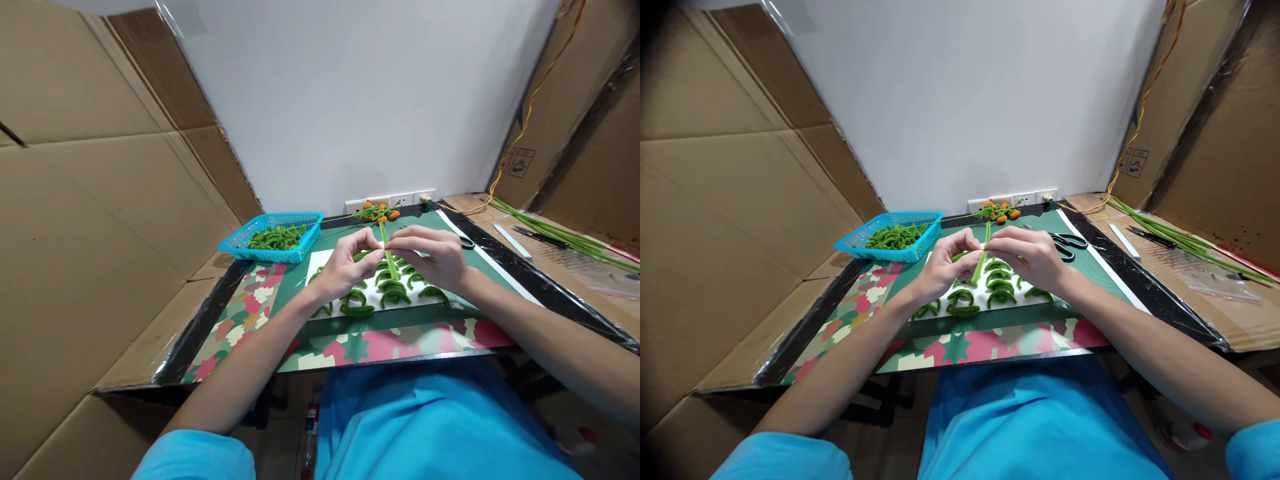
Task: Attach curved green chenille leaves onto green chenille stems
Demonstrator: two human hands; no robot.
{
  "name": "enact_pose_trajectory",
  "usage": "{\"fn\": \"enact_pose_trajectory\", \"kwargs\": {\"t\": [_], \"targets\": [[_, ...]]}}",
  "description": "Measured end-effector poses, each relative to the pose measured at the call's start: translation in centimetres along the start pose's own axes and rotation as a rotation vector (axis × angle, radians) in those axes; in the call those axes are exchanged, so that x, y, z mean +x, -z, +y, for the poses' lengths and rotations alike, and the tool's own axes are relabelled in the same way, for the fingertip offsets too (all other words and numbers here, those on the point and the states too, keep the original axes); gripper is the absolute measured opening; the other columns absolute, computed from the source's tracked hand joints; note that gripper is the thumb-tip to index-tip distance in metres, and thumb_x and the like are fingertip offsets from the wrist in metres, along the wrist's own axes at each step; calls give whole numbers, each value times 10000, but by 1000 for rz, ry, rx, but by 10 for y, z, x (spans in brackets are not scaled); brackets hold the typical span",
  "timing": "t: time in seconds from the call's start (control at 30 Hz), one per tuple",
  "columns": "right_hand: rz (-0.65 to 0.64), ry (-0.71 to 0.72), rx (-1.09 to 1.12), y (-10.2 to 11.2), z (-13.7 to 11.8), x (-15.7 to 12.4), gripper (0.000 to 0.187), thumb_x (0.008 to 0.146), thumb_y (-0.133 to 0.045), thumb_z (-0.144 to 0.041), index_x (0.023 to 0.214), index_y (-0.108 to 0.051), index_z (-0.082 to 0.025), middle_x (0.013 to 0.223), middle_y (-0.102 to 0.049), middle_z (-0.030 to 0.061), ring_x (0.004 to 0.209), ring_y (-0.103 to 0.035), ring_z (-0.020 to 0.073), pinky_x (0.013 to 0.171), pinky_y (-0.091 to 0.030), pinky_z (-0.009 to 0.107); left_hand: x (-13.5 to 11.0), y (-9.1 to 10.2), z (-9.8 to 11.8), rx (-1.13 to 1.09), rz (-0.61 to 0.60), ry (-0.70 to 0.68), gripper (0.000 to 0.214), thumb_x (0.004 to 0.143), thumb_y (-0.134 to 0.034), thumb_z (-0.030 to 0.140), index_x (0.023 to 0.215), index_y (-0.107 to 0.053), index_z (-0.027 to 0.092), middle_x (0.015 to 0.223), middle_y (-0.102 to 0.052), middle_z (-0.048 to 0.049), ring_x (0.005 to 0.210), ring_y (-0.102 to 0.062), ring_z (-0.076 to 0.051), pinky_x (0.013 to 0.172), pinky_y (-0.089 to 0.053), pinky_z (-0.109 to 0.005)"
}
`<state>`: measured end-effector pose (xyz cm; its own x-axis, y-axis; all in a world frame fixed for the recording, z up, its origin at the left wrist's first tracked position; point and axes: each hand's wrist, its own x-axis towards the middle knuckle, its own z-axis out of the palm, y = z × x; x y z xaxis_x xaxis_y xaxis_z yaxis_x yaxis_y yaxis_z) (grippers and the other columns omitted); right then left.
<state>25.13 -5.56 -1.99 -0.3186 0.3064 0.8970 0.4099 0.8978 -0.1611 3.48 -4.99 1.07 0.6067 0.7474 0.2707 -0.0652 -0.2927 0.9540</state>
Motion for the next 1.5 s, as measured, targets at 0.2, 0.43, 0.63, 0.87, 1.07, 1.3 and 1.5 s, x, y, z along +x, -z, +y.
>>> {"fn": "enact_pose_trajectory", "kwargs": {"t": [0.2,0.43,0.63,0.87,1.07,1.3,1.5], "targets": [[-13,-238,242,-10,-10,9,234,1032,-628,-385,884,-690,-214,796,-671,28,697,-601,153,612,-501,285,-6,6,7,485,28,-207,249,969,-660,379,867,-543,184,769,-504,11,653,-448,-106,561,-360,-228],[-120,-526,527,-7,-9,16,396,958,-702,-561,881,-673,-173,788,-590,10,691,-518,131,610,-420,268,-3,8,24,1067,-60,-498,135,997,-503,175,864,-494,197,729,-531,18,590,-444,-108,569,-346,-250],[-306,-769,850,-1,2,20,488,862,-764,-637,818,-651,-164,657,-456,-39,595,-404,106,538,-337,248,3,9,20,1246,-111,-537,140,1019,-455,156,905,-531,185,744,-567,3,612,-498,-125,574,-356,-260],[-169,-480,383,-7,-6,16,363,1037,-584,-479,809,-523,-203,717,-443,-39,652,-379,117,597,-300,277,6,3,3,441,48,-163,285,979,-673,424,903,-575,167,808,-579,-1,709,-549,-108,622,-445,-219],[-88,-487,301,-5,-2,14,385,1049,-569,-493,797,-483,-216,686,-399,-51,620,-342,117,588,-278,290,8,5,-5,108,114,-3,362,908,-758,488,928,-611,159,728,-583,22,546,-476,-64,495,-358,-204],[-57,-546,375,-5,2,11,449,1018,-596,-589,779,-511,-218,669,-479,-34,599,-412,120,566,-309,284,9,7,-9,-27,221,23,394,871,-800,501,821,-614,158,685,-605,18,505,-506,-56,456,-352,-201],[-4,-480,220,-7,-3,9,508,971,-666,-591,680,-522,-200,617,-463,-31,578,-379,107,548,-299,277,7,7,-12,-120,217,102,396,834,-844,485,827,-633,150,667,-626,30,482,-531,-42,459,-389,-182]]}}
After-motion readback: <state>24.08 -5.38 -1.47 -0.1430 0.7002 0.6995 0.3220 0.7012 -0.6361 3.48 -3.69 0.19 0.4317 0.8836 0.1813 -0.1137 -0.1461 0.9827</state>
